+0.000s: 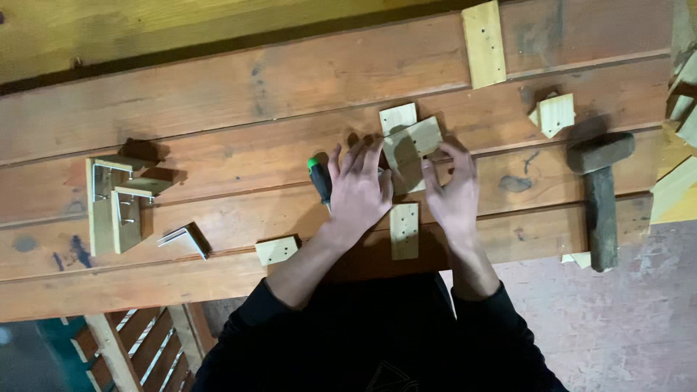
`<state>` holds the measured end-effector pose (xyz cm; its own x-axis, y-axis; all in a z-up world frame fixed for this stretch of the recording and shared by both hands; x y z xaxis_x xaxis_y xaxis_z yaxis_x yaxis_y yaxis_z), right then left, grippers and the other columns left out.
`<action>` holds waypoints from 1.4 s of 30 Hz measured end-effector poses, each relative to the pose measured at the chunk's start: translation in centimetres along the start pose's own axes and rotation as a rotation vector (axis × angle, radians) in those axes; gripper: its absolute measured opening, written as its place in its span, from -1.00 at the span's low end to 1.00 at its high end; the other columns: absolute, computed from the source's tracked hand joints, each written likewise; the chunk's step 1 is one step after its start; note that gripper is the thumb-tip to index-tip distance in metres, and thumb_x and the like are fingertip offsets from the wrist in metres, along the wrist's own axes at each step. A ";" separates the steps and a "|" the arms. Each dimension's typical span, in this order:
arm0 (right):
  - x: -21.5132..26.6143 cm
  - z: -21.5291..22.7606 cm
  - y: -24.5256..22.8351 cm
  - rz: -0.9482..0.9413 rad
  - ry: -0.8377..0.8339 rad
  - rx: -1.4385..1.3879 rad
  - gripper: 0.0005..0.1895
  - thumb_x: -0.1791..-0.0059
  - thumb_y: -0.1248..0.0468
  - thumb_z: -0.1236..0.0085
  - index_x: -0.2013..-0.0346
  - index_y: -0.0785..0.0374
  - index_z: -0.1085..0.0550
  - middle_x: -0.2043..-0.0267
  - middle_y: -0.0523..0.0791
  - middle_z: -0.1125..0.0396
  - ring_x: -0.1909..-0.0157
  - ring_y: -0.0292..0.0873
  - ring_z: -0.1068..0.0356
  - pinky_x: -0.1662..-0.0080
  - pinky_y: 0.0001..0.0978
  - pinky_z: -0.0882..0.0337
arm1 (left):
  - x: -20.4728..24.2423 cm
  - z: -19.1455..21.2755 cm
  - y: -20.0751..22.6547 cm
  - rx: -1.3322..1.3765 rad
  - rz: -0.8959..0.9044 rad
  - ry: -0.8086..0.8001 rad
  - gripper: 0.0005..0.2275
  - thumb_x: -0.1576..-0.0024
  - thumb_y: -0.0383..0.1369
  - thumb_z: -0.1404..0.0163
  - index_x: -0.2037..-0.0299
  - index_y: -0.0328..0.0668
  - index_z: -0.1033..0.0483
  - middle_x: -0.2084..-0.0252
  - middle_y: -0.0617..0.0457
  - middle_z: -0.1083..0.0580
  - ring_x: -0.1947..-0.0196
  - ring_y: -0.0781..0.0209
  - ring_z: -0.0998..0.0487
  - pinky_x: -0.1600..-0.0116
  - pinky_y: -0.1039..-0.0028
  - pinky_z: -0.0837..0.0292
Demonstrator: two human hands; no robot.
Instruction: The person assembles small wooden brackets by attaching metal L-brackets to wooden blocks using a screwdriver. They repeatedly pick up a wooden block, align a metal bracket, insert screws, and tighten them before moving to the next block.
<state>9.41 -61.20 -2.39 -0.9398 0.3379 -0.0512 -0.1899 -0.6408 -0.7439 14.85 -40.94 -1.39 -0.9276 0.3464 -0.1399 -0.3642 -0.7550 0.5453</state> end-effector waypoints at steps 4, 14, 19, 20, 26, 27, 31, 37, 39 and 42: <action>0.5 0.2 -0.3 -0.032 -0.015 -0.042 -0.66 -0.20 0.34 -0.41 -0.22 0.45 -0.58 -0.24 0.31 -0.53 -0.22 0.48 -0.54 -0.02 0.18 -0.62 | 0.3 -0.7 0.2 0.134 0.050 -0.045 -0.45 -0.20 -0.32 -0.27 -0.44 -0.22 -0.56 -0.31 -0.19 -0.68 -0.49 -0.12 -0.60 -0.66 -0.21 -0.10; 6.7 -1.7 -7.6 -0.037 -0.086 -0.228 -0.63 -0.15 0.41 -0.44 -0.23 0.18 -0.55 -0.38 0.08 -0.59 -0.16 0.14 -0.67 -0.08 -0.11 -0.63 | 7.9 8.3 -5.5 0.808 0.307 0.023 -0.39 -0.23 -0.60 -0.24 -0.54 -0.24 -0.47 -0.50 -0.34 -0.55 -0.53 -0.46 -0.54 -0.54 -0.20 -0.44; 10.5 -7.4 -13.8 0.002 -0.283 -0.240 -0.70 -0.16 0.25 -0.48 -0.16 0.14 -0.62 -0.32 0.00 -0.65 -0.03 0.09 -0.72 0.00 -0.09 -0.66 | 15.5 13.1 -12.4 0.719 0.452 0.080 -0.36 -0.18 -0.58 -0.22 -0.55 -0.15 -0.50 -0.51 -0.22 -0.58 -0.59 -0.32 -0.51 -0.62 -0.08 -0.38; 11.4 -8.8 -14.5 0.048 -0.304 -0.198 -0.68 -0.15 0.17 -0.49 -0.17 0.11 -0.63 -0.29 -0.02 -0.67 0.01 0.10 -0.72 0.05 -0.11 -0.68 | 16.6 13.8 -13.7 0.651 0.459 0.090 -0.35 -0.15 -0.58 -0.22 -0.55 -0.18 -0.50 -0.52 -0.26 -0.56 -0.58 -0.36 -0.50 -0.63 -0.11 -0.35; 14.6 -15.3 -18.1 0.145 -0.424 -0.037 -0.58 -0.15 0.03 -0.49 -0.22 0.11 -0.61 -0.05 0.05 -0.67 0.14 0.13 -0.71 0.13 0.03 -0.67 | 20.3 16.6 -18.4 0.378 0.450 0.044 -0.27 -0.06 -0.54 -0.22 -0.57 -0.24 -0.50 -0.54 -0.32 -0.52 -0.64 -0.41 -0.41 -0.67 -0.18 -0.21; 14.9 -15.9 -18.4 0.147 -0.450 -0.001 -0.55 -0.16 0.05 -0.48 -0.27 0.15 -0.59 -0.01 0.11 -0.65 0.16 0.17 -0.70 0.11 0.12 -0.65 | 20.7 16.7 -18.7 0.309 0.441 0.023 -0.25 -0.02 -0.51 -0.25 -0.56 -0.23 -0.52 -0.53 -0.31 -0.53 -0.65 -0.37 -0.40 -0.69 -0.16 -0.18; 16.1 -17.7 -15.9 0.184 -0.415 0.053 -0.57 -0.17 0.06 -0.47 -0.28 0.11 -0.61 -0.10 0.08 -0.65 0.13 0.18 -0.71 0.11 0.11 -0.69 | 22.1 15.5 -20.6 0.151 0.305 0.072 -0.32 -0.01 -0.44 -0.24 -0.48 -0.28 -0.60 -0.41 -0.28 -0.65 -0.61 -0.33 -0.46 -0.61 -0.08 -0.28; 15.0 -17.6 -19.0 0.242 -0.261 -0.054 -0.71 -0.18 0.32 -0.43 -0.17 0.15 -0.56 -0.28 0.09 -0.60 0.06 0.30 -0.68 0.17 0.07 -0.68 | 25.0 19.7 -24.6 0.227 0.248 0.308 -0.73 -0.26 -0.42 -0.24 -0.17 -0.06 -0.79 -0.04 -0.01 -0.73 -0.13 -0.18 -0.73 -0.25 0.07 -0.65; 15.0 -18.6 -19.9 0.242 -0.251 -0.102 -0.77 -0.22 0.27 -0.42 -0.15 0.18 -0.60 -0.27 0.04 -0.61 0.09 0.18 -0.68 0.22 -0.08 -0.63 | 26.3 21.3 -28.1 0.103 0.316 0.398 -0.79 -0.25 -0.45 -0.21 -0.06 -0.01 -0.76 0.08 0.08 -0.61 0.01 -0.07 -0.67 -0.14 0.15 -0.65; 15.6 -21.3 -19.7 0.265 -0.271 -0.153 -0.74 -0.17 0.31 -0.45 -0.15 0.13 -0.61 -0.26 -0.02 -0.62 0.22 0.09 -0.63 0.28 -0.16 -0.56 | 25.7 23.5 -30.7 -0.027 0.332 0.429 -0.78 -0.23 -0.51 -0.25 -0.06 -0.08 -0.75 0.05 0.00 -0.55 0.02 -0.17 -0.65 -0.12 0.10 -0.62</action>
<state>4.53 -28.65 -2.69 -0.9952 -0.0322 -0.0922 0.0942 -0.5640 -0.8204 4.11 4.24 -2.35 -0.9417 -0.1675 -0.2919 -0.0424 -0.8013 0.5967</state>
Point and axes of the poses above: each hand's wrist, its own x-axis away from the middle knuckle, its own z-axis out of the back of the hand, y = z × x, the point moved 5 cm from there along -x, towards the middle knuckle
